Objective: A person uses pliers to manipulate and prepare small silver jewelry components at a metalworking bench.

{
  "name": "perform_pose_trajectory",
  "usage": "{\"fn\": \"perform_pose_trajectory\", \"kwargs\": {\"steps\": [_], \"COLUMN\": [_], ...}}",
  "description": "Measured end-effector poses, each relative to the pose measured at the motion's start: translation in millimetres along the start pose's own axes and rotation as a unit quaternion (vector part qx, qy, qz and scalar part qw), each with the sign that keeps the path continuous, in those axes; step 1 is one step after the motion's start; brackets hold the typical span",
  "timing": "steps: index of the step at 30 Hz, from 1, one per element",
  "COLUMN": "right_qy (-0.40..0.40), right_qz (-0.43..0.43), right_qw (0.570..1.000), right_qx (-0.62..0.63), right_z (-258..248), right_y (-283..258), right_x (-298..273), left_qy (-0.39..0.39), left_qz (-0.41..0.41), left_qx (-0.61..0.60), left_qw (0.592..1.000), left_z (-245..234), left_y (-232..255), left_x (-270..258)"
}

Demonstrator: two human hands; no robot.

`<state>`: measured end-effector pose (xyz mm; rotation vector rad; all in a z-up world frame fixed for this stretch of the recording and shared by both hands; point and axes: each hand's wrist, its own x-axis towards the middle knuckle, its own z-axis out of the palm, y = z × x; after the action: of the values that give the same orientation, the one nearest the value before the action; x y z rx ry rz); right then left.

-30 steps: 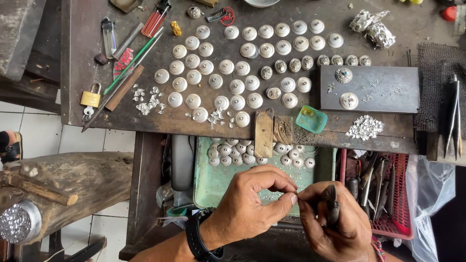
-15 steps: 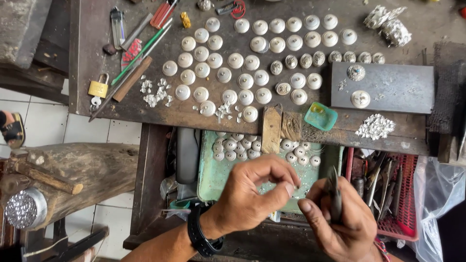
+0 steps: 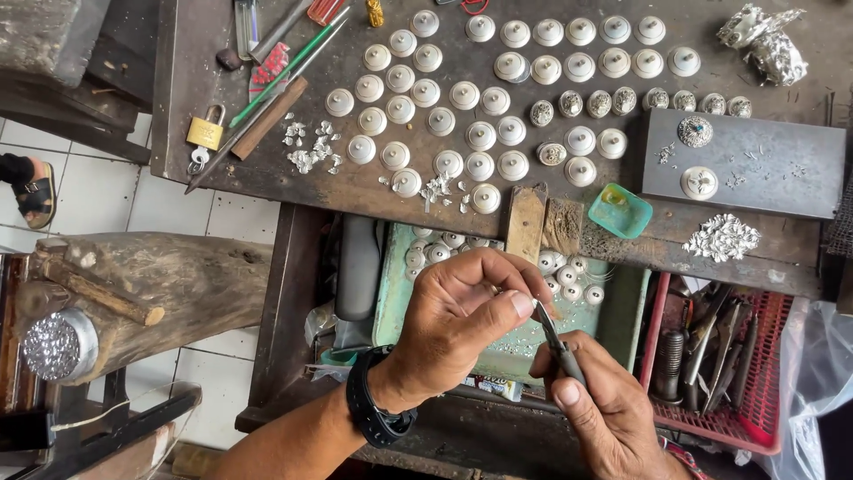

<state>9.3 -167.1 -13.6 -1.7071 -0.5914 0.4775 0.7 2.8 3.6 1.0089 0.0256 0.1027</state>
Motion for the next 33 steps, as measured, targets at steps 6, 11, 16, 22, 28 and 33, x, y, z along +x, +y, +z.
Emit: {"fn": "perform_pose_trajectory", "kwargs": {"steps": [6,11,16,22,28,33], "right_qy": [-0.019,-0.019,-0.003,0.01,0.051,0.18], "right_qz": [-0.032,-0.032,-0.021,-0.05,-0.073,-0.18], "right_qw": [0.999,0.998,0.999,0.993,0.994,0.952], "right_qx": [-0.018,-0.05,-0.042,-0.108,-0.066,-0.168], "right_z": [-2.7,-4.1,-1.5,-3.0,-1.9,-7.4], "right_y": [3.5,5.8,1.9,11.8,1.7,-2.4], "right_x": [2.1,1.7,2.2,-0.9,4.2,9.0], "left_qy": [0.009,0.012,0.016,0.02,0.025,-0.033], "left_qz": [-0.003,0.001,0.005,0.005,-0.026,-0.118], "left_qx": [0.019,0.02,0.018,0.029,-0.022,0.046], "left_qw": [1.0,1.0,1.0,0.999,0.999,0.991], "left_z": [-0.6,-0.4,-0.1,-0.1,-1.4,1.7], "left_y": [-3.2,-4.3,-5.4,-4.8,-5.2,-2.6], "left_x": [-0.2,0.0,0.1,0.2,-1.0,-0.2]}}
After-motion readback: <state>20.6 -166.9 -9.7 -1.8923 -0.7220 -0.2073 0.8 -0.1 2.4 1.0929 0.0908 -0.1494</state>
